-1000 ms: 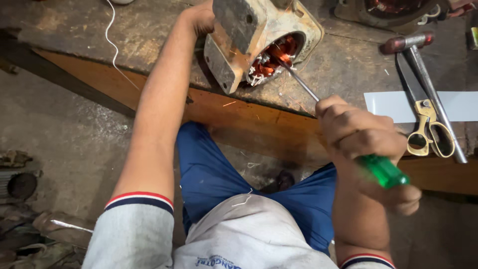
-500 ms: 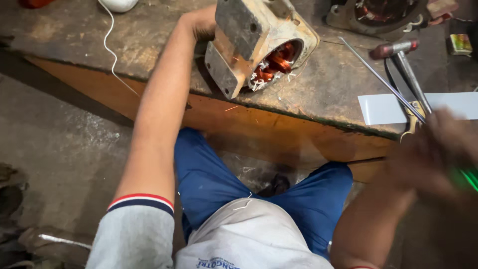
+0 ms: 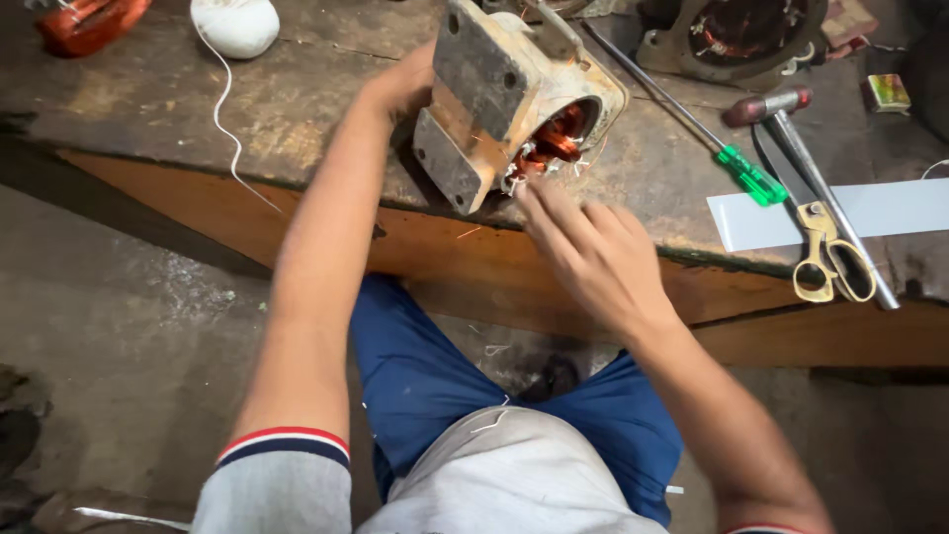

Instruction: The person winds copper wire into the slots of a motor stator, using a screwdriver to push the wire down and a hammer to tap it into place. They also use scissors to cut white string and tie it around the coil to secure it.

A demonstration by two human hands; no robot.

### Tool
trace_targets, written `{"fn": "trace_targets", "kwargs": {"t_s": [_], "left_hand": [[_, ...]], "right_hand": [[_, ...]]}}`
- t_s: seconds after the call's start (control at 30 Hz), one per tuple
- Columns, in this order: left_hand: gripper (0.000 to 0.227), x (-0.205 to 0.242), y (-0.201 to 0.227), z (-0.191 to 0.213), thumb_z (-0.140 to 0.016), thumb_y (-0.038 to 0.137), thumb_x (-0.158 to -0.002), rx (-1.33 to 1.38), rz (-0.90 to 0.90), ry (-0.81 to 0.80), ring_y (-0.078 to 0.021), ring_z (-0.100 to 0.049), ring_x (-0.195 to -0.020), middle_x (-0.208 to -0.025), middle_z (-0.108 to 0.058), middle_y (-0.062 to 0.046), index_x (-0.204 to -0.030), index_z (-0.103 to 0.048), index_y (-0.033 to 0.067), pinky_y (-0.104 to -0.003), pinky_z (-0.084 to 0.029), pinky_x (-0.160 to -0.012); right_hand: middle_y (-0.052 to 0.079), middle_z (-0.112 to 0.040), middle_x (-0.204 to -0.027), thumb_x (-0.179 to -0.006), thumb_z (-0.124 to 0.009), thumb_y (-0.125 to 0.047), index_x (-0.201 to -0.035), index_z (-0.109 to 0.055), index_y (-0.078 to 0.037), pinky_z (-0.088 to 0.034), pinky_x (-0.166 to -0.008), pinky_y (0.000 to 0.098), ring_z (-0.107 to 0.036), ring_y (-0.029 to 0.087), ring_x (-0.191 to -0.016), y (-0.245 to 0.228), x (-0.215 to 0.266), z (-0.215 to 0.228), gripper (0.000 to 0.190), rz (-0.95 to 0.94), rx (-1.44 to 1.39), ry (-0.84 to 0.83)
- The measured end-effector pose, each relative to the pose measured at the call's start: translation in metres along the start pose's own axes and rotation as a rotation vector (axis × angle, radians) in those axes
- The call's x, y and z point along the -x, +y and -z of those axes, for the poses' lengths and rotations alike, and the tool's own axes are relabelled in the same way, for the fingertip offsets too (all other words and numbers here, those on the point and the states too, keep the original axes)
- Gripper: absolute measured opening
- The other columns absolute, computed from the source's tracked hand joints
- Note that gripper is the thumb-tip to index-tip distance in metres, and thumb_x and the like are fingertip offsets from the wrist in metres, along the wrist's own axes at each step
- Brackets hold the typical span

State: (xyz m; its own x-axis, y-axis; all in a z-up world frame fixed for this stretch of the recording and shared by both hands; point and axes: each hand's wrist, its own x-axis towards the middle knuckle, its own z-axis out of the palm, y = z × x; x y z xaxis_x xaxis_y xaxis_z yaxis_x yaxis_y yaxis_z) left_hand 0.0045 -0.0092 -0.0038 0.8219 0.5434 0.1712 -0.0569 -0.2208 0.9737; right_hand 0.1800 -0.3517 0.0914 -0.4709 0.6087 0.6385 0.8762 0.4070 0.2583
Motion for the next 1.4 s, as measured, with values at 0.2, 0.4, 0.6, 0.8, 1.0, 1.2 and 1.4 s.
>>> {"fn": "trace_targets", "kwargs": {"t_s": [0.2,0.4,0.6,0.8,1.0,1.2,1.4], "left_hand": [[0.052,-0.011,-0.017,0.004,-0.060,0.027,-0.107,-0.107,-0.147,0.081,-0.0194,-0.049,-0.137,-0.152,-0.054,-0.010,-0.153,-0.045,0.0062,-0.039,-0.045,-0.114],[0.034,-0.011,-0.001,-0.001,-0.060,0.017,-0.107,-0.086,-0.250,0.091,-0.0132,-0.057,-0.117,-0.130,-0.065,-0.006,-0.134,-0.058,-0.0033,-0.034,-0.051,-0.100],[0.020,-0.003,0.018,-0.008,-0.066,0.010,-0.104,0.013,-0.193,0.078,-0.0102,-0.062,-0.097,-0.110,-0.071,-0.001,-0.117,-0.071,-0.0041,-0.031,-0.057,-0.085],[0.029,-0.012,0.027,-0.014,-0.058,0.015,-0.105,-0.117,-0.106,0.073,-0.0098,-0.062,-0.111,-0.124,-0.070,-0.003,-0.129,-0.065,0.0003,-0.032,-0.056,-0.095],[0.045,-0.021,0.004,-0.010,-0.050,0.029,-0.108,-0.074,0.041,0.064,-0.0156,-0.061,-0.124,-0.142,-0.061,-0.005,-0.148,-0.051,0.0084,-0.036,-0.055,-0.102],[0.051,-0.025,-0.010,-0.005,-0.044,0.035,-0.112,0.030,0.022,0.072,-0.0175,-0.051,-0.136,-0.152,-0.053,-0.006,-0.156,-0.041,0.0091,-0.037,-0.047,-0.112],[0.055,-0.019,0.001,-0.009,-0.046,0.040,-0.109,-0.045,0.016,0.088,-0.0206,-0.054,-0.137,-0.151,-0.056,-0.008,-0.155,-0.043,0.0102,-0.040,-0.049,-0.111]], "right_hand": [[0.011,-0.066,-0.142,-0.084,-0.063,-0.011,-0.136,-0.062,-0.006,-0.055,-0.057,0.0292,-0.067,0.015,-0.067,0.011,-0.027,0.002,0.052,-0.055,0.176,-0.330],[0.007,-0.067,-0.102,-0.089,-0.060,-0.011,-0.146,-0.057,-0.010,-0.056,-0.053,0.0345,-0.069,0.022,-0.063,0.028,-0.032,-0.019,0.057,-0.041,0.157,-0.486],[0.006,-0.069,-0.101,-0.090,-0.061,-0.015,-0.138,-0.061,-0.010,-0.054,-0.049,0.0362,-0.069,0.023,-0.060,0.044,-0.030,-0.036,0.048,0.008,0.111,-0.454],[0.003,-0.070,-0.114,-0.086,-0.064,-0.012,-0.136,-0.066,-0.012,-0.055,-0.070,0.0322,-0.070,0.018,-0.085,0.039,-0.003,-0.039,0.050,0.039,0.131,-0.212],[0.003,-0.069,-0.117,-0.093,-0.065,-0.012,-0.134,-0.069,-0.010,-0.052,-0.072,0.0314,-0.068,0.017,-0.089,0.039,0.008,-0.040,0.041,0.021,0.105,-0.052],[0.001,-0.071,-0.124,-0.088,-0.063,-0.009,-0.138,-0.067,-0.012,-0.052,-0.070,0.0300,-0.067,0.014,-0.085,0.035,0.007,-0.018,0.051,0.012,0.171,-0.173],[0.003,-0.065,-0.132,-0.086,-0.064,-0.011,-0.139,-0.068,-0.013,-0.055,-0.076,0.0318,-0.065,0.017,-0.091,0.034,0.009,-0.021,0.054,-0.046,0.113,-0.229]]}}
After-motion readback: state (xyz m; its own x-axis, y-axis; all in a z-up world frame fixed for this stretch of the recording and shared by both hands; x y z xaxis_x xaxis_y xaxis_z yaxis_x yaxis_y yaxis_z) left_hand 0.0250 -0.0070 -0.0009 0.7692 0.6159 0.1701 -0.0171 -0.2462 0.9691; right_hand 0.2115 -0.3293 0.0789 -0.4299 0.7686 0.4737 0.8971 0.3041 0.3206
